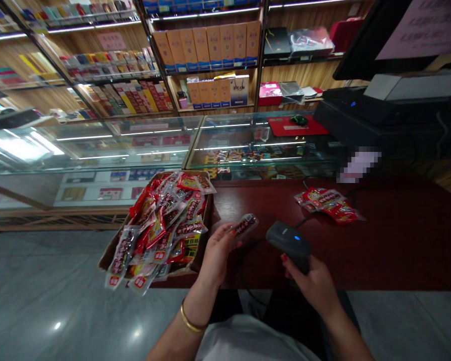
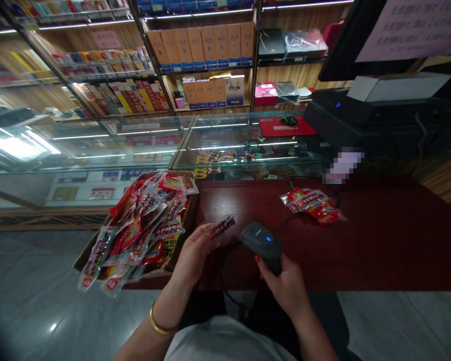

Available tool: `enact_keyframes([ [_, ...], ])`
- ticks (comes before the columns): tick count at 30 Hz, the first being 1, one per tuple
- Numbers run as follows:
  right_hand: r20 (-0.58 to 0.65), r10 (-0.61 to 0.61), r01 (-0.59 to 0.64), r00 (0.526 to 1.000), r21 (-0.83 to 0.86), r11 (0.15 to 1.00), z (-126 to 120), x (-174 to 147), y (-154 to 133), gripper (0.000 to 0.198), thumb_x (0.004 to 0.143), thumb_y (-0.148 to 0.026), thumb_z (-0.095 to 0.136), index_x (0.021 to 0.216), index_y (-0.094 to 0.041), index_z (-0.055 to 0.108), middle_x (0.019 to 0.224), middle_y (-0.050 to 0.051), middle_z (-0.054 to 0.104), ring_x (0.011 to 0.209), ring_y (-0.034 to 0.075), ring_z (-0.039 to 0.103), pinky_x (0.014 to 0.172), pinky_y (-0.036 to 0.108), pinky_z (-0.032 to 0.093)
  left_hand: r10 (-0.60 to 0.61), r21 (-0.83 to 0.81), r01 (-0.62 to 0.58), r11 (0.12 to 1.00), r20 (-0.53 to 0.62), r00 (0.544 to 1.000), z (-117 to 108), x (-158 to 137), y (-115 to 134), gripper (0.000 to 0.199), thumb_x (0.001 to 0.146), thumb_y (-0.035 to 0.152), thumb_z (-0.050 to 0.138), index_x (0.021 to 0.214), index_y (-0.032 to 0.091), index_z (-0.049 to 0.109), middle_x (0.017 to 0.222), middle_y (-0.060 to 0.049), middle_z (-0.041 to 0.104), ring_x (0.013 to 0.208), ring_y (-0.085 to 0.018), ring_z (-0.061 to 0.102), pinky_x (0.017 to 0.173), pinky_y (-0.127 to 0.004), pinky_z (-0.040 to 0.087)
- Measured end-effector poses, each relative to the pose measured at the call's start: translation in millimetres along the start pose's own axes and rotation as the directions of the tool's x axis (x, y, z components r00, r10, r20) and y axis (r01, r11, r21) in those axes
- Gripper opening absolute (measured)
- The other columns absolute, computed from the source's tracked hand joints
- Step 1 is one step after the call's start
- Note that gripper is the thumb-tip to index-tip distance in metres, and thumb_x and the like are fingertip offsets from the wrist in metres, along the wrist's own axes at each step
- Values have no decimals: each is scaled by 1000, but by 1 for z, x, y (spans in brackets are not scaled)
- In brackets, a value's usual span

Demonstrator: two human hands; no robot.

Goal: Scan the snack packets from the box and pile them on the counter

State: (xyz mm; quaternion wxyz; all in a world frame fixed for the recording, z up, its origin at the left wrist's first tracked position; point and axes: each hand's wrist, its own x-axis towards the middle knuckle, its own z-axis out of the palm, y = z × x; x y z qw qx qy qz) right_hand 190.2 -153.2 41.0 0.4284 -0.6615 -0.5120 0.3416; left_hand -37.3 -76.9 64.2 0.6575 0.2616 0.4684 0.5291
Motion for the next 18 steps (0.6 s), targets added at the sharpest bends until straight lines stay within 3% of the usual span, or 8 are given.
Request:
enact_keyframes([
  [4,50,17,-16,999,-13,1000,0,-1,6,32,84,-55,69,78,-23,72,62,2,75,58,23,72,59,30,55,33,100,-30,995,-26,999,-8,4,-9,41,61,17,87,98,18,70,89,-2,77,75,-15,70,69,-23,55],
  [9,43,23,-21,999,-35,999,2,-7,15,36,85,-58,67,79,-23,72,58,2,72,55,23,70,59,31,54,15,60,-15,998,8,1000,-15,13,-19,54,63,28,91,114,17,77,115,-12,79,103,-26,74,89,-35,57],
  [14,31,43,-44,999,14,999,7,-12,20,37,86,-57,67,83,-21,73,59,2,72,55,23,70,58,31,53,-12,22,12,1000,7,1000,-20,19,-27,46,63,26,90,107,15,82,117,-15,79,114,-31,73,106,-44,52],
  [18,30,52,-53,998,37,998,9,-9,25,38,85,-58,67,84,-21,73,59,3,73,54,22,70,57,30,54,-5,3,5,1000,-5,1000,-21,21,-29,38,62,18,85,100,14,83,115,-14,80,120,-32,70,110,-43,51],
])
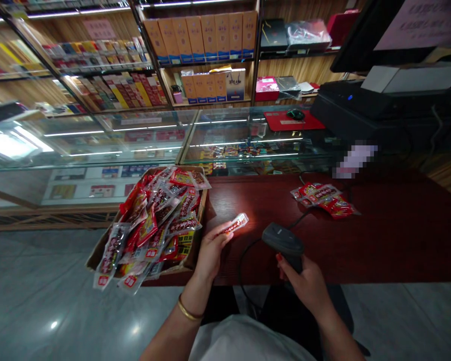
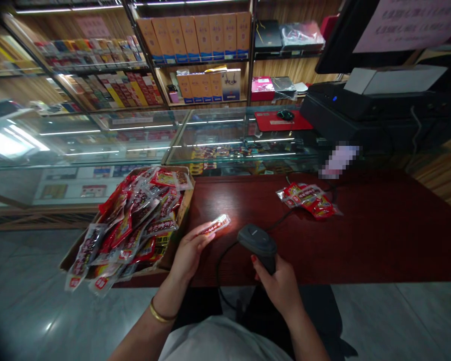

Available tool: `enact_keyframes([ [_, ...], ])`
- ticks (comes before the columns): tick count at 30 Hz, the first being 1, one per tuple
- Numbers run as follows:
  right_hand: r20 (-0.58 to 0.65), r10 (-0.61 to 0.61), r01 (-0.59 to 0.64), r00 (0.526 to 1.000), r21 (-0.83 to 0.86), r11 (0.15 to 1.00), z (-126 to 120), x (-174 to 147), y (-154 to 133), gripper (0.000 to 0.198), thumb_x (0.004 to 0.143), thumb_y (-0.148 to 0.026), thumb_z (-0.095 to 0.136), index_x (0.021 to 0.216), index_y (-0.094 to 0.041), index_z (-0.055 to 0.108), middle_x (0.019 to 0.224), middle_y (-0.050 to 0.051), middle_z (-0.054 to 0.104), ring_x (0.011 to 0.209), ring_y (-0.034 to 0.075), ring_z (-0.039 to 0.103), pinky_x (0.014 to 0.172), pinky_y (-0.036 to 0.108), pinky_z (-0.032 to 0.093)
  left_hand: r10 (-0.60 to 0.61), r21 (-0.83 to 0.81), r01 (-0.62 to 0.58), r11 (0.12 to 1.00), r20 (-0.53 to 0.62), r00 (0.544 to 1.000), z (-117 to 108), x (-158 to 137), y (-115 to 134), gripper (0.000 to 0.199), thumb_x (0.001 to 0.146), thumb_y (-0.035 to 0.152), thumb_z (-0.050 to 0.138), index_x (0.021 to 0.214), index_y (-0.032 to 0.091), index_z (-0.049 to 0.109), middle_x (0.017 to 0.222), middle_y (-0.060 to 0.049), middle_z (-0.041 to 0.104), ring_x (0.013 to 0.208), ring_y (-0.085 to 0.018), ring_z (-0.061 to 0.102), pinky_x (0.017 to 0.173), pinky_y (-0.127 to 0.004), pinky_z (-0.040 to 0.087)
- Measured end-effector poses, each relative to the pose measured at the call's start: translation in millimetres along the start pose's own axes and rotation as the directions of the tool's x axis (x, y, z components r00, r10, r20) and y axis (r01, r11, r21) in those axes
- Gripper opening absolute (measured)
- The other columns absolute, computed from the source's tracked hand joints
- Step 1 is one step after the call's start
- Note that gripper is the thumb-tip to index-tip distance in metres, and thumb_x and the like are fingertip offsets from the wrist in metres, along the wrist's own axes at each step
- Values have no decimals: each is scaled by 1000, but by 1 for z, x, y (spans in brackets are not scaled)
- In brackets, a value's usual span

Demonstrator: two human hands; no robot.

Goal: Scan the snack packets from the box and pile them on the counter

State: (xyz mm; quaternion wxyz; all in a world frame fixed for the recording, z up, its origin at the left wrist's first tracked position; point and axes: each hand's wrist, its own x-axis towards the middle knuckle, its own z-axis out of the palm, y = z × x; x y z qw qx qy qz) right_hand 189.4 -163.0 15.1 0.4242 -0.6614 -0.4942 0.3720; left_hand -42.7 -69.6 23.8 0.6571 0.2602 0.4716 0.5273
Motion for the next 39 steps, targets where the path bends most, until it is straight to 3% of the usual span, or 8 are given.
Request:
enact_keyframes([
  [9,5,32,-32,999,20,999,0,2,1,37,85,-58,70,86,-21,73,60,3,73,56,22,70,58,30,54,-16,-16,16,1000,-13,1000,-3,2,0,36,65,20,83,100,13,83,116,-15,80,120,-33,71,114,-47,48],
  [14,-28,107,-96,994,269,959,-1,1,4,40,81,-58,80,85,-19,74,61,3,72,54,18,66,55,27,51,24,-26,-23,999,28,999,13,4,3,42,74,35,85,110,14,81,124,-17,77,126,-34,68,112,-46,49],
  [18,-71,127,-88,989,404,910,-10,6,15,49,79,-66,78,88,-18,72,61,1,69,49,16,61,49,26,49,-10,-19,13,1000,185,983,62,23,-6,45,71,36,90,110,16,81,120,-14,79,112,-28,73,104,-40,53],
  [21,-104,142,-78,984,468,880,-16,9,25,57,77,-69,77,101,-18,73,64,-1,68,48,14,59,47,26,49,-83,121,40,992,376,923,116,47,-26,44,72,34,88,111,16,80,111,-12,81,94,-23,76,91,-35,58],
  [25,-144,168,-71,975,513,855,-18,6,32,56,73,-68,82,96,-17,75,60,0,66,46,14,58,46,26,49,-67,424,-219,879,564,823,185,76,-63,32,83,25,75,113,13,80,103,-11,82,85,-19,75,85,-32,59],
  [29,-194,204,-69,960,541,838,-24,-3,31,52,73,-66,83,93,-18,76,59,0,66,47,14,58,46,26,50,-33,507,-388,769,639,769,223,88,-86,27,73,15,80,100,17,84,95,-7,83,90,-22,74,94,-34,56],
  [34,-246,274,-115,930,514,850,-37,-13,36,51,70,-64,86,89,-18,75,64,2,71,50,15,61,48,26,52,93,514,-538,668,660,745,204,70,-60,29,77,19,79,106,20,84,104,-9,83,98,-25,75,98,-33,53],
  [39,-131,261,-199,956,366,909,-26,-3,32,52,73,-66,83,89,-17,76,69,5,74,55,19,67,54,29,57,448,522,-724,451,569,690,115,4,23,30,92,18,62,113,25,81,108,-8,81,102,-26,72,99,-38,51],
])
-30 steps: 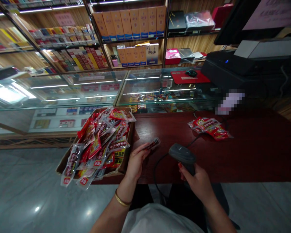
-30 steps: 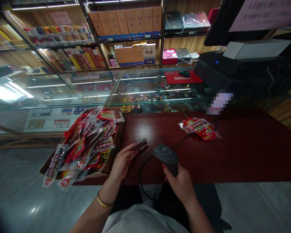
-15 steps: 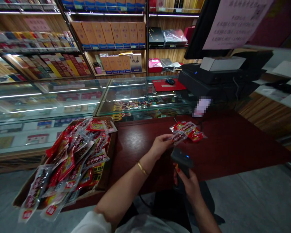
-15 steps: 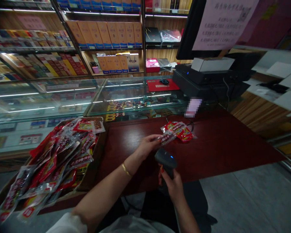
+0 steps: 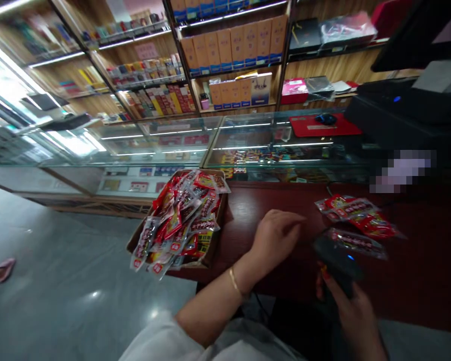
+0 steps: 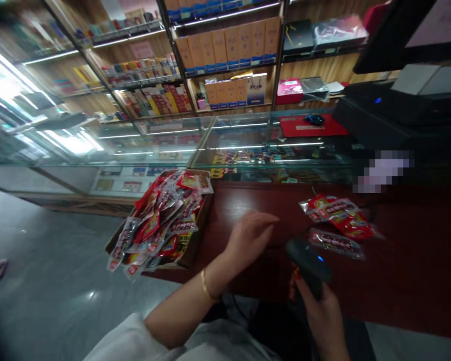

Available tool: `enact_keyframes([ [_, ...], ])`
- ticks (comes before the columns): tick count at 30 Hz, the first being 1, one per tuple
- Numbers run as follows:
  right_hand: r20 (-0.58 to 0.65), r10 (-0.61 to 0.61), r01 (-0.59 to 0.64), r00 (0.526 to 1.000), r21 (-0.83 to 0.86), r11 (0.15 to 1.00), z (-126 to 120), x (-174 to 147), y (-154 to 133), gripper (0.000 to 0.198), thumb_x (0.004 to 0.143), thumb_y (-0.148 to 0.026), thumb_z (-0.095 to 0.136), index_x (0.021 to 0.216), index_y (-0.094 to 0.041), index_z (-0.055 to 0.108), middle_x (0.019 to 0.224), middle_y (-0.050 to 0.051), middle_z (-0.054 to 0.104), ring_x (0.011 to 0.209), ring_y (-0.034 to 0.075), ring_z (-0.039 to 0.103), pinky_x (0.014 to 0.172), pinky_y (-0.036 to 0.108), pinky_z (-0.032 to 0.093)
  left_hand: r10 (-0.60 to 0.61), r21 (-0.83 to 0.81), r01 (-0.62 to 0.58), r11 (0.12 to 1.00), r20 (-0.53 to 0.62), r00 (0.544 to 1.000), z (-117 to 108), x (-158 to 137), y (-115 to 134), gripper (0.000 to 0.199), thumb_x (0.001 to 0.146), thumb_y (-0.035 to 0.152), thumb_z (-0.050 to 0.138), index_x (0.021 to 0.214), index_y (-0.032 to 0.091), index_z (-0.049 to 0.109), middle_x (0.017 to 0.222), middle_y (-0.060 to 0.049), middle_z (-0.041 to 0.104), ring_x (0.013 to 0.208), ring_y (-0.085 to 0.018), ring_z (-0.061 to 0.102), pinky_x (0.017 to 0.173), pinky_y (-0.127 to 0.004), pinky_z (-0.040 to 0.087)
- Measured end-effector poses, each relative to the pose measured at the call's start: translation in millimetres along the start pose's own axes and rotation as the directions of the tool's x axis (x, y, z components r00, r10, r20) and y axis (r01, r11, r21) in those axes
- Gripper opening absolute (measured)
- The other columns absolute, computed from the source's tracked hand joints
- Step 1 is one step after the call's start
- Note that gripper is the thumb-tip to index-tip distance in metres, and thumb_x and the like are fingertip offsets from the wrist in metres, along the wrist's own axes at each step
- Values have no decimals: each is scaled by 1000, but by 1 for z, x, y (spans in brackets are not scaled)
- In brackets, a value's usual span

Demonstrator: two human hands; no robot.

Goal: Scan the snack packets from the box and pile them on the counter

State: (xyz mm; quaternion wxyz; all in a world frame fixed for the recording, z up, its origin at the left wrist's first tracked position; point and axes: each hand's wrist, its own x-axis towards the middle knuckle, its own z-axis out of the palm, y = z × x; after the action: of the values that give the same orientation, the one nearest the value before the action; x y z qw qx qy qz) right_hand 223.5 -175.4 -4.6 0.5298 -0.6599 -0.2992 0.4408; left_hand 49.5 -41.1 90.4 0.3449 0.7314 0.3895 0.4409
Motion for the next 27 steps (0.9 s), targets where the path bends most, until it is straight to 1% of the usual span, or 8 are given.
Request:
enact_keyframes([
  [4,138,-43,55,990,-81,995,33,0,-16,56,72,-72,80,86,-18,76,68,5,74,57,20,68,56,29,58,30,360,110,926,-363,931,-120,-59,20,22,93,23,64,105,28,81,101,-7,81,97,-27,70,98,-42,49],
  [7,177,-53,69,983,-83,994,55,-1,-24,57,69,-74,80,82,-18,75,62,4,71,54,19,66,55,30,57,91,675,282,682,-461,883,-189,-94,10,30,91,33,68,119,25,76,117,-10,78,111,-31,65,105,-47,44],
  [10,193,-47,59,980,-58,997,67,0,-21,59,68,-75,80,81,-18,75,62,4,71,53,19,66,53,30,57,15,800,414,435,-467,884,-220,-117,-9,49,91,41,67,134,19,68,131,-15,72,123,-37,59,106,-53,42],
  [12,202,-40,52,979,-56,997,69,0,-15,59,68,-75,80,81,-17,75,64,5,73,53,20,67,53,30,57,-22,823,445,354,-468,883,-221,-124,-19,44,93,40,64,131,18,70,132,-16,71,122,-38,59,103,-54,43],
  [15,224,-18,37,974,-80,996,67,1,-10,58,69,-73,81,81,-17,75,64,6,74,54,21,68,54,31,58,54,807,461,370,-514,856,-212,-124,-20,31,97,35,59,118,22,78,128,-13,74,118,-36,60,102,-53,42],
  [20,180,-66,89,981,-122,989,62,-4,-18,57,71,-74,77,79,-18,76,63,6,72,54,20,67,55,30,58,145,615,392,684,-641,754,-198,-115,7,30,100,37,56,113,23,79,115,-9,78,106,-26,67,98,-43,49],
  [24,146,-108,127,983,-130,983,57,-9,-26,55,72,-74,76,75,-20,75,62,5,72,53,20,66,55,30,58,-329,16,451,892,-662,673,-171,-103,20,40,98,55,58,106,21,76,76,-4,75,60,-17,64,55,-27,48],
  [27,141,-104,119,985,-106,987,51,-10,-28,52,74,-71,77,77,-20,75,63,5,72,54,20,66,55,30,58,-635,-519,408,751,-400,661,-139,-89,17,51,85,63,72,109,19,72,77,-3,75,57,-16,68,48,-23,48],
])
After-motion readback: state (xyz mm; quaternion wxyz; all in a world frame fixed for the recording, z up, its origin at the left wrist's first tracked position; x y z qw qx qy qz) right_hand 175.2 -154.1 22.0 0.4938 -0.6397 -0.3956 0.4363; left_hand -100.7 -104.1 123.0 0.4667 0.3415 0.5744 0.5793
